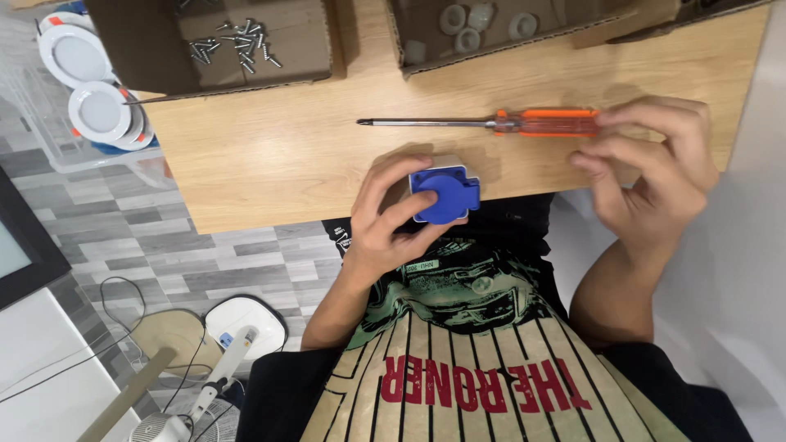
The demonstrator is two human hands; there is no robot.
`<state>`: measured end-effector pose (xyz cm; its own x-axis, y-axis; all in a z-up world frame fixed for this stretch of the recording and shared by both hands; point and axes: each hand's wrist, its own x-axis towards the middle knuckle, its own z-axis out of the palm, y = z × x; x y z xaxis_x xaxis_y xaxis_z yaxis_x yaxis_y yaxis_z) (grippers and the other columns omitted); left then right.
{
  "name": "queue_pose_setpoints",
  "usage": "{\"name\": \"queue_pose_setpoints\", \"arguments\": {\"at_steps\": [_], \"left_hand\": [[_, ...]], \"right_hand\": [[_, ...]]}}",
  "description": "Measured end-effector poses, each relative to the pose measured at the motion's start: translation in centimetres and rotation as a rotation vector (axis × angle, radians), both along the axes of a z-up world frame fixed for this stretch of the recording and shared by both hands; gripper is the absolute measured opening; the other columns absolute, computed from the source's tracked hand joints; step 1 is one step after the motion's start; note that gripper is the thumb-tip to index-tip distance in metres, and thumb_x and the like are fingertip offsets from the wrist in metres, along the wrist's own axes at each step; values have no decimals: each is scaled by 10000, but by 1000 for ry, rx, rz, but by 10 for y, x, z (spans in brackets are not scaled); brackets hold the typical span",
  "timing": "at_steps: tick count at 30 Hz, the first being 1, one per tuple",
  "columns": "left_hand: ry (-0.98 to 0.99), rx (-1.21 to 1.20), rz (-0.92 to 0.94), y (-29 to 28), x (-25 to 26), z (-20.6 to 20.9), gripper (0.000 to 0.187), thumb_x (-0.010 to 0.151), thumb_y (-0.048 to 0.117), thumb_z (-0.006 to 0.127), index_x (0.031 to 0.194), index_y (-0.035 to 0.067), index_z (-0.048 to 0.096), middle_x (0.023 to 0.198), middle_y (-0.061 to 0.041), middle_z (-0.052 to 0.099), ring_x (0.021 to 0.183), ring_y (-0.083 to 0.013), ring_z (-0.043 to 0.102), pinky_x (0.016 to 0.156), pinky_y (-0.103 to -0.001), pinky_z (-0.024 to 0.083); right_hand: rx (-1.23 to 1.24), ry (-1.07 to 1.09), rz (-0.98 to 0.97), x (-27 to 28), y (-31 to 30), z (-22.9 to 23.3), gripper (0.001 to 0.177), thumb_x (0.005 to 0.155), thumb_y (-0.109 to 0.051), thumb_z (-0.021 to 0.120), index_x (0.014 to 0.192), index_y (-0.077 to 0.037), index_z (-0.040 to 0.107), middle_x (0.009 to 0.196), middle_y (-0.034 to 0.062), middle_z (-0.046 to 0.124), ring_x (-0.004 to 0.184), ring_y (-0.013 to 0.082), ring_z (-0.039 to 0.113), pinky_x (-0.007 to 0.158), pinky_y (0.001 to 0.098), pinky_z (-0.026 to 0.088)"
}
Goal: The person assembles a small blue and white electrical component using a screwdriver. They pick up screws from a cardboard box, insert them into the component, and tighten them. The person also handles a black circular part and a white plastic housing, fitting them together before continuing to secure the assembly with screws.
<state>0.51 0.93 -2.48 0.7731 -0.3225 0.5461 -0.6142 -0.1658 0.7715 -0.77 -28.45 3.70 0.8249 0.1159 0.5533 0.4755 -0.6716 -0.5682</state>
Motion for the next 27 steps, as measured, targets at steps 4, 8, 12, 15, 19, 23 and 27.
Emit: {"name": "queue_pose_setpoints", "arguments": {"at_steps": [4,8,12,15,19,23,27], "left_hand": [[1,13,-8,1,2,3,545,930,255,1004,1280,93,620,1403,-245,618,1226,-413,705,1065,-547,661],[-24,16,4,1,-5,-19,664,916,316,1016,1383,122,586,1491,-215,584,1295,-395,704,1170,-581,672],[-37,37,17,2,-7,-24,674,938,325,999,1416,146,559,1522,-210,560,1323,-382,687,1193,-578,665],[-35,38,11,4,-5,-20,660,958,340,968,1433,145,553,1503,-218,572,1316,-381,682,1174,-568,672],[-51,16,13,4,-3,-15,638,976,347,955,1429,152,551,1477,-222,598,1294,-378,705,1131,-535,685],[-71,-1,10,4,5,-1,507,1013,305,905,1352,135,569,1358,-257,667,1196,-424,750,1061,-566,656],[-75,14,21,3,1,-12,530,1031,303,899,1412,158,561,1429,-235,626,1289,-388,711,1124,-539,674]], "right_hand": [[-145,170,52,-4,-14,-26,381,1112,-164,830,1341,122,728,1385,316,682,1310,514,658,1158,561,474],[-245,179,65,2,-13,-41,461,1093,-58,988,1439,92,723,1351,235,793,1276,422,700,1173,491,426],[-85,238,74,-11,-21,-40,262,1102,119,953,1315,115,801,1327,303,724,1233,470,693,1149,547,547],[155,226,12,-18,-28,-32,310,1056,142,989,1209,154,718,1274,403,692,1152,466,694,1057,524,576],[343,540,-24,-22,-48,-24,403,1189,-228,602,1394,115,647,1455,266,630,1305,413,710,1244,482,582],[346,495,105,-17,-53,-18,547,1259,-410,430,1405,77,630,1437,247,655,1301,412,719,1283,526,618],[336,368,197,20,-13,-2,459,1256,-272,450,1412,134,595,1445,284,626,1260,494,756,1181,538,673]]}}
